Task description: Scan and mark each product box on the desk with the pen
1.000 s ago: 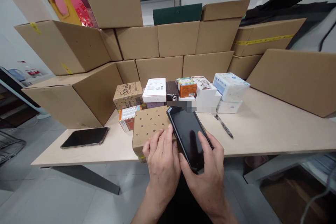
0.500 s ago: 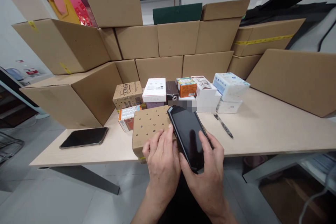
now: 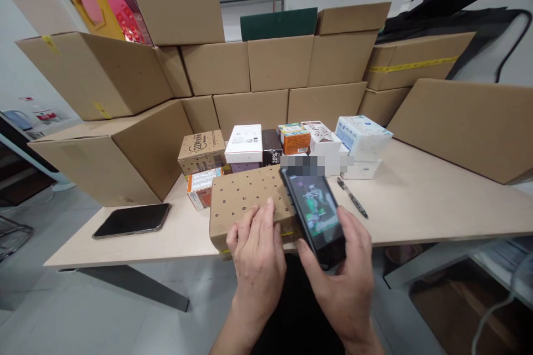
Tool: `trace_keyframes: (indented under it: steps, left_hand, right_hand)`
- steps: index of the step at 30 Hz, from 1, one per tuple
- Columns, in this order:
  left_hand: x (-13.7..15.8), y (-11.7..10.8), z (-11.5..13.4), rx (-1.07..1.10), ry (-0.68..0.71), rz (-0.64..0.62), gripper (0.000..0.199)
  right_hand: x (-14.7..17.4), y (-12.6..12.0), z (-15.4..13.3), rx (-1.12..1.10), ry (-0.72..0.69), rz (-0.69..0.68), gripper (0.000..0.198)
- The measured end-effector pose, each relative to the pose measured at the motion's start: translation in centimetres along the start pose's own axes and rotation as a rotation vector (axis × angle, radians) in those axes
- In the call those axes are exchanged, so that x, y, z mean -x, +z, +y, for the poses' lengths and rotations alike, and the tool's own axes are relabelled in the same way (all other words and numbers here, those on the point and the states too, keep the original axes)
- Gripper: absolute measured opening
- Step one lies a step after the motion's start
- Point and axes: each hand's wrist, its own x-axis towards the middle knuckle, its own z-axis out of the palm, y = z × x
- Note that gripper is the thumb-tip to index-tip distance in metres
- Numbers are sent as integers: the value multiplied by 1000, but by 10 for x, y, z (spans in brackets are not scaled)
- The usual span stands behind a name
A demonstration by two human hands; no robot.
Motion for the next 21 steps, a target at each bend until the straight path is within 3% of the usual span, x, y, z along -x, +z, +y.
trace_keyframes:
  steps: [3, 6, 10, 15, 21]
  left_hand:
    - [0, -1, -2, 5, 13, 10, 39]
    - [1, -5, -5, 12, 34, 13, 35]
    - [4, -13, -11, 57, 36, -8, 32]
    - [13, -28, -25, 70, 28, -70, 33]
    - [34, -43, -56, -138, -20, -263, 72]
  right_hand:
    - [-9, -8, 12, 92, 43, 104, 71]
    - [-15, -16, 32, 240, 49, 119, 73]
    - [-12, -18, 60, 399, 5, -31, 70]
    - [-1, 0, 82, 509, -40, -243, 65]
    - [3, 19, 92, 539, -17, -402, 57]
